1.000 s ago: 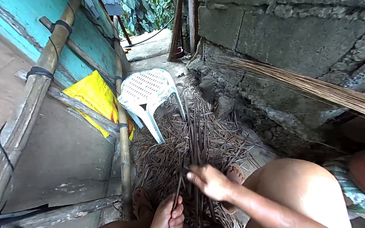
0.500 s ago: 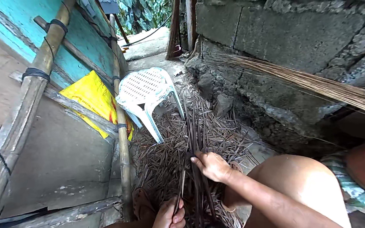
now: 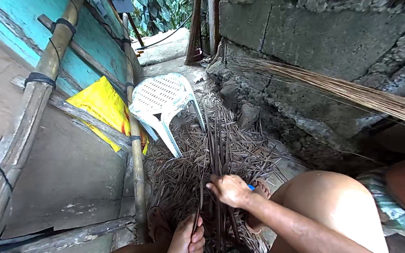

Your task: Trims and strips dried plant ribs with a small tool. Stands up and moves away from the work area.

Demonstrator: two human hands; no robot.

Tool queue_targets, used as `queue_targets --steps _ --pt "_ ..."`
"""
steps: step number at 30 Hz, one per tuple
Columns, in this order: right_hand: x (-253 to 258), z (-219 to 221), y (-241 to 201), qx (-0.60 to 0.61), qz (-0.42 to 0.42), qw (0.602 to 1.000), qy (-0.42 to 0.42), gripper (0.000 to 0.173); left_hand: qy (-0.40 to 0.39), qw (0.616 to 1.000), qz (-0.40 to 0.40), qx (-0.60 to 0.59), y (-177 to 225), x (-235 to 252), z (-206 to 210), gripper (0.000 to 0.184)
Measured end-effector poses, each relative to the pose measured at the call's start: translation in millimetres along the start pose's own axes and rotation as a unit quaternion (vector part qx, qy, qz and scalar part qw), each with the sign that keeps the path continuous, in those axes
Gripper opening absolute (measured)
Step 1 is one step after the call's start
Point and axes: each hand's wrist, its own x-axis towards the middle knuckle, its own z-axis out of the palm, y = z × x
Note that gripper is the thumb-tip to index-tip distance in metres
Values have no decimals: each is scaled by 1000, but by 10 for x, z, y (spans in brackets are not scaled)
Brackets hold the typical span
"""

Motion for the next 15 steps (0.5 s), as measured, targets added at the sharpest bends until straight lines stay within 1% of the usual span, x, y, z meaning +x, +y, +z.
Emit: queue_targets --steps 2,3,5,8,9,11,13,15 --pt "62 -117 105 37 60 997 30 55 10 999 6 30 -7 -38 23 39" --pt "73 -157 149 61 68 995 43 55 13 999 9 46 -15 -50 17 39" --pt "12 -167 156 106 30 993 36 53 22 998 14 59 -33 -35 -7 39" --pt "-156 38 8 150 -89 984 -27 49 40 997 16 57 -42 11 -19 37" --pt "-200 111 -50 148 -122 980 -49 48 42 997 15 57 -41 18 -21 37" --pt "-248 154 -134 118 -147 977 -98 47 46 997 18 66 -50 21 -10 37" --pt "-218 152 -155 75 -134 982 -113 49 60 993 25 102 -61 13 9 35" --pt "-172 125 -145 35 -107 988 -101 51 84 986 34 137 -68 15 34 33"
